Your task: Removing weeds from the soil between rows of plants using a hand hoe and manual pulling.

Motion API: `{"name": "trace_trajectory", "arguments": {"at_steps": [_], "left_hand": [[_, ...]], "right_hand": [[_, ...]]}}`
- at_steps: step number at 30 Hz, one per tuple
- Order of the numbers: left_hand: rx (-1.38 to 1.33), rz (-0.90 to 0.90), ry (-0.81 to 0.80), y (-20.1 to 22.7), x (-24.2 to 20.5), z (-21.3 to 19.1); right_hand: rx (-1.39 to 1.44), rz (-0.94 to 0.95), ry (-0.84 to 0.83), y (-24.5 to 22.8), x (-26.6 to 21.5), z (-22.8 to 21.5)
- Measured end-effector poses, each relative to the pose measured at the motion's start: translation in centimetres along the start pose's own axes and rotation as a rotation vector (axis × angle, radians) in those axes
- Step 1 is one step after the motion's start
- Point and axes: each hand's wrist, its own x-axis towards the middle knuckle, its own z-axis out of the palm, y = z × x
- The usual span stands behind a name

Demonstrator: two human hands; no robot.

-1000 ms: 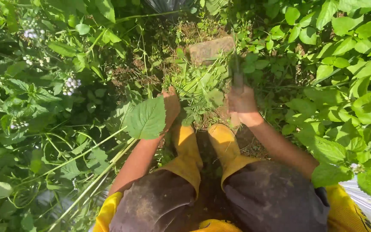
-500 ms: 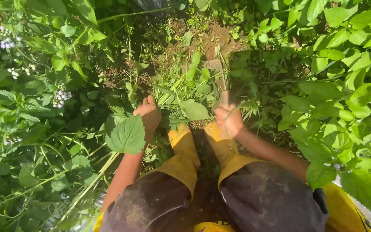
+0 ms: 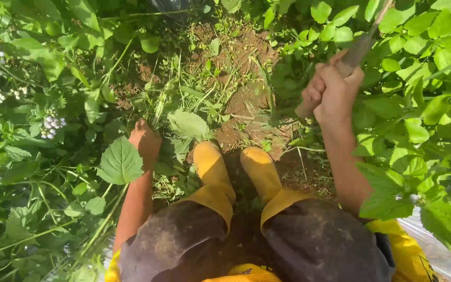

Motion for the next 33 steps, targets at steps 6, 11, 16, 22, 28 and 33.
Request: {"name": "trace_trajectory", "arguments": {"at_steps": [6, 11, 16, 22, 28, 33], "left_hand": [[-0.468, 0.562, 0.800, 5.6, 0.8, -13.0], [-0.308, 0.890, 0.334, 18.3, 1.2, -22.5], [-0.250, 0.593, -0.273, 30.3, 3.0, -24.2], [-0.554, 0.585, -0.585, 34.2, 6.0, -16.0], [-0.959, 0.427, -0.673, 28.2, 2.3, -23.5], [-1.062, 0.376, -0.622, 26.7, 3.0, -23.8]], "right_hand": [[0.130, 0.170, 0.091, 13.7, 1.5, -1.6], [-0.058, 0.183, 0.119, 19.3, 1.0, -2.8], [0.036, 0.172, 0.173, 16.6, 0.4, -1.4], [-0.089, 0.162, 0.125, 18.5, 0.0, -2.6], [0.033, 0.186, 0.139, 15.1, 1.1, -1.5], [0.186, 0.051, 0.249, 11.9, 3.3, 0.1]]}}
